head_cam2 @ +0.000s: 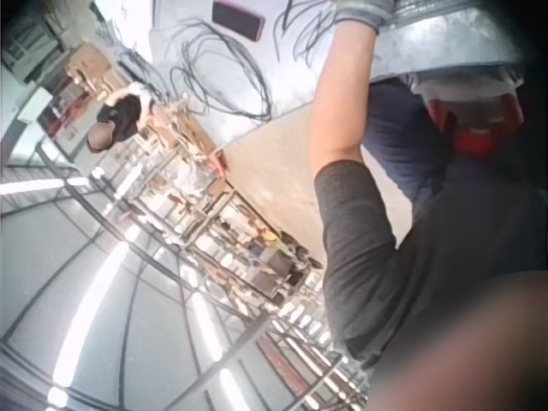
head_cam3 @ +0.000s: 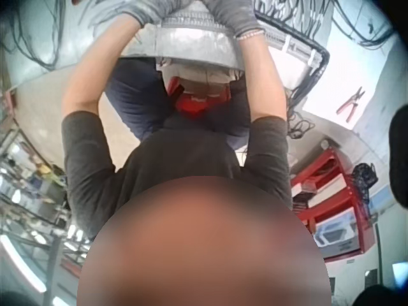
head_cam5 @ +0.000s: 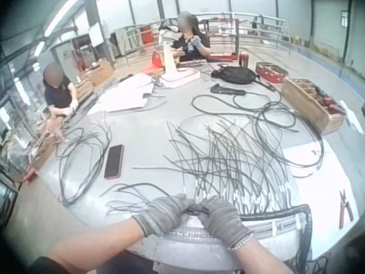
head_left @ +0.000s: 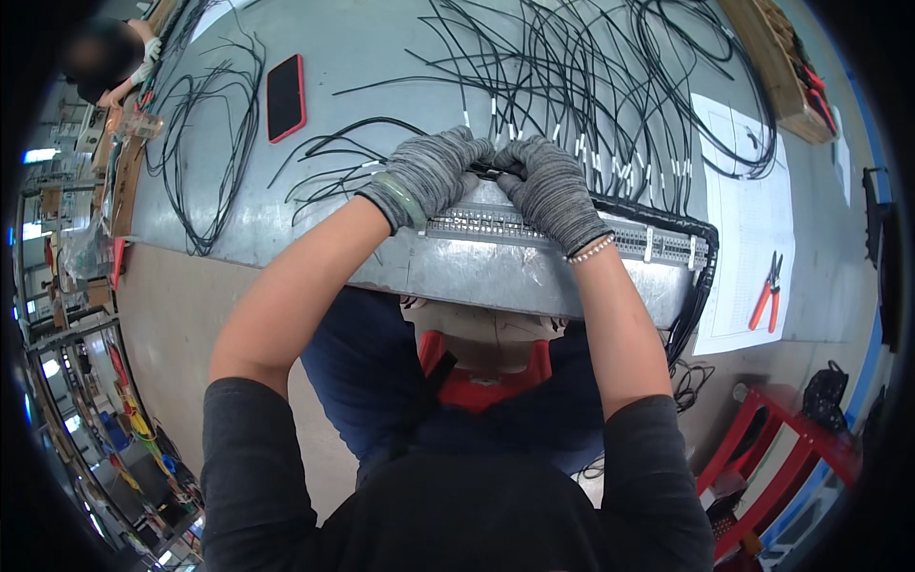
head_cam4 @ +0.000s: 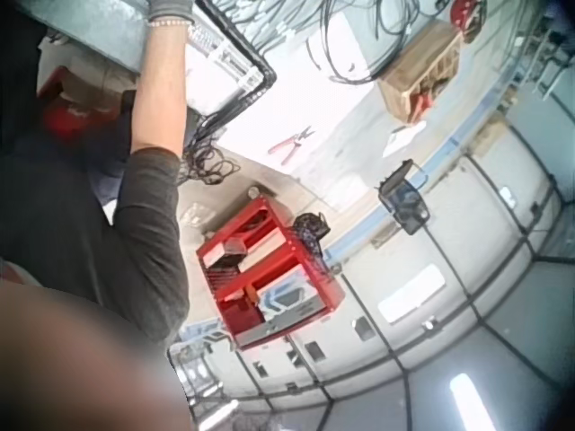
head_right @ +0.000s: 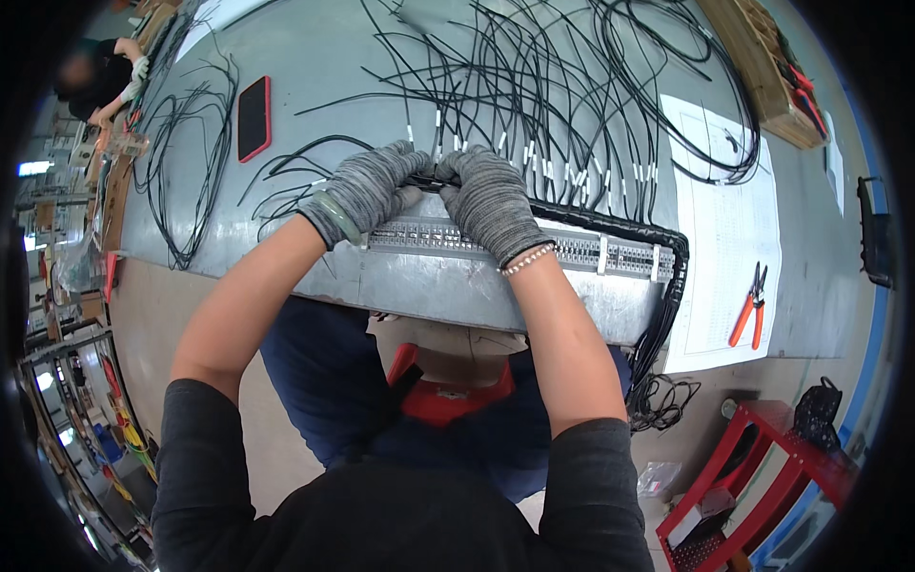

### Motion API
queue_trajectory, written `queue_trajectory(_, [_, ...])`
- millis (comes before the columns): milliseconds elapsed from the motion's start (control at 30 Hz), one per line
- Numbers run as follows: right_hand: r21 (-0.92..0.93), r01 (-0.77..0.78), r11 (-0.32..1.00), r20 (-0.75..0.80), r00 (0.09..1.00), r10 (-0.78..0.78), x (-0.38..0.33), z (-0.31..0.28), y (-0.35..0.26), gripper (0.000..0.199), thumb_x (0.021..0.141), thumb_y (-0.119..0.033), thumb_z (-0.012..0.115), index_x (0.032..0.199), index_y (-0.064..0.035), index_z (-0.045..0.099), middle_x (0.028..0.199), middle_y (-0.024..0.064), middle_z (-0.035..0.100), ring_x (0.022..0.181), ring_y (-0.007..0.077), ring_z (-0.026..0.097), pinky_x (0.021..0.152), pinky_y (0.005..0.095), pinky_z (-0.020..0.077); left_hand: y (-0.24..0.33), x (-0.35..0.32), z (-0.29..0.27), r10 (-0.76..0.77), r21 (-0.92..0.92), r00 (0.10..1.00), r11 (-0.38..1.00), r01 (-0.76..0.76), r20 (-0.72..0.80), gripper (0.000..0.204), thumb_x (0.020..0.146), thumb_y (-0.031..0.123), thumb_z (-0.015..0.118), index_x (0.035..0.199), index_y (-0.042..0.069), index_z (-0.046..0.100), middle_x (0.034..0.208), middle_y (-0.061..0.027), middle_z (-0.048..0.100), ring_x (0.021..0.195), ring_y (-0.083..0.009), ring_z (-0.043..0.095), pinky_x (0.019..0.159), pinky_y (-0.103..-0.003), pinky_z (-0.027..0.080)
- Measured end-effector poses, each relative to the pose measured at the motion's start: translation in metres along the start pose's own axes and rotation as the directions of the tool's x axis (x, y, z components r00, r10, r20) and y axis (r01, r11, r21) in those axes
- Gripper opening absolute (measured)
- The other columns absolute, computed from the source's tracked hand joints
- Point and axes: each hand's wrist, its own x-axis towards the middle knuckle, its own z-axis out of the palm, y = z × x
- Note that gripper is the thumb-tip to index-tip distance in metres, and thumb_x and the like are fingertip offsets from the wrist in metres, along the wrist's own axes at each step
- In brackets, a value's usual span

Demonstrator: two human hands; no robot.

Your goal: The person inserts black cables into a terminal block on a metal workbench. They repeatedly pick up cables, align them, and push them into slots. The person uses pliers to trim or adjust cables as needed.

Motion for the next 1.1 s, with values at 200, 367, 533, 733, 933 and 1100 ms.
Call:
queue_trajectory(200, [0.075,-0.013,0.997,-0.032,0.999,0.015,-0.001,0.007,0.001,0.023,0.077,-0.016,0.069,0.099,-0.0110,0.065,0.095,0.0109,0.063,0.094,0.0260,0.061,0.088,0.0376,0.0483,-0.003,0.000,-0.001,0.091,-0.001,0.995,0.996,-0.091,-0.037,0.023,0.082,0.020,0.062,0.104,0.011,0.061,0.096,-0.0113,0.060,0.087,-0.0310,0.062,0.078,-0.040,0.051])
queue_trajectory(367, [0.124,-0.023,0.992,-0.041,0.999,0.028,0.001,0.008,0.003,0.023,0.076,-0.016,0.069,0.097,-0.0095,0.064,0.093,0.0104,0.063,0.093,0.0261,0.062,0.086,0.0376,0.0485,-0.008,0.002,0.002,0.116,-0.021,0.991,0.993,-0.118,-0.062,0.021,0.082,0.022,0.063,0.098,0.010,0.061,0.092,-0.0105,0.060,0.083,-0.0308,0.062,0.075,-0.040,0.050])
queue_trajectory(533, [0.129,0.005,0.992,-0.084,0.996,0.006,0.001,0.010,0.006,0.021,0.076,-0.015,0.068,0.096,-0.0097,0.063,0.093,0.0110,0.063,0.092,0.0267,0.061,0.086,0.0383,0.0486,-0.006,0.003,0.000,0.105,0.008,0.993,0.995,-0.104,-0.062,0.020,0.081,0.023,0.063,0.097,0.010,0.061,0.091,-0.0101,0.060,0.083,-0.0305,0.061,0.075,-0.040,0.050])
queue_trajectory(733, [0.109,-0.011,0.994,-0.024,1.000,0.014,0.001,0.006,0.003,0.019,0.078,-0.016,0.067,0.096,-0.0118,0.066,0.093,0.0107,0.062,0.093,0.0264,0.061,0.086,0.0383,0.0487,-0.003,0.003,-0.003,0.076,0.028,0.996,0.997,-0.075,-0.037,0.022,0.082,0.024,0.063,0.099,0.011,0.062,0.092,-0.0103,0.060,0.085,-0.0305,0.061,0.076,-0.040,0.050])
queue_trajectory(933, [-0.054,0.042,0.998,-0.061,0.997,-0.045,0.002,0.007,0.003,0.020,0.079,-0.019,0.070,0.096,-0.0089,0.069,0.091,0.0109,0.063,0.089,0.0251,0.061,0.084,0.0360,0.0497,-0.004,0.005,0.000,0.025,0.018,1.000,1.000,-0.025,-0.008,0.027,0.081,0.027,0.063,0.103,0.011,0.063,0.094,-0.0110,0.060,0.087,-0.0301,0.061,0.079,-0.040,0.050])
queue_trajectory(1100, [-0.060,-0.025,0.998,-0.068,0.997,0.021,0.003,0.011,0.000,0.019,0.078,-0.019,0.070,0.095,-0.0094,0.069,0.091,0.0107,0.063,0.089,0.0253,0.061,0.084,0.0363,0.0494,-0.001,0.006,-0.001,0.075,0.253,0.993,0.966,-0.050,-0.092,0.027,0.081,0.030,0.064,0.100,0.011,0.065,0.096,-0.0104,0.062,0.090,-0.0277,0.061,0.085,-0.040,0.048])
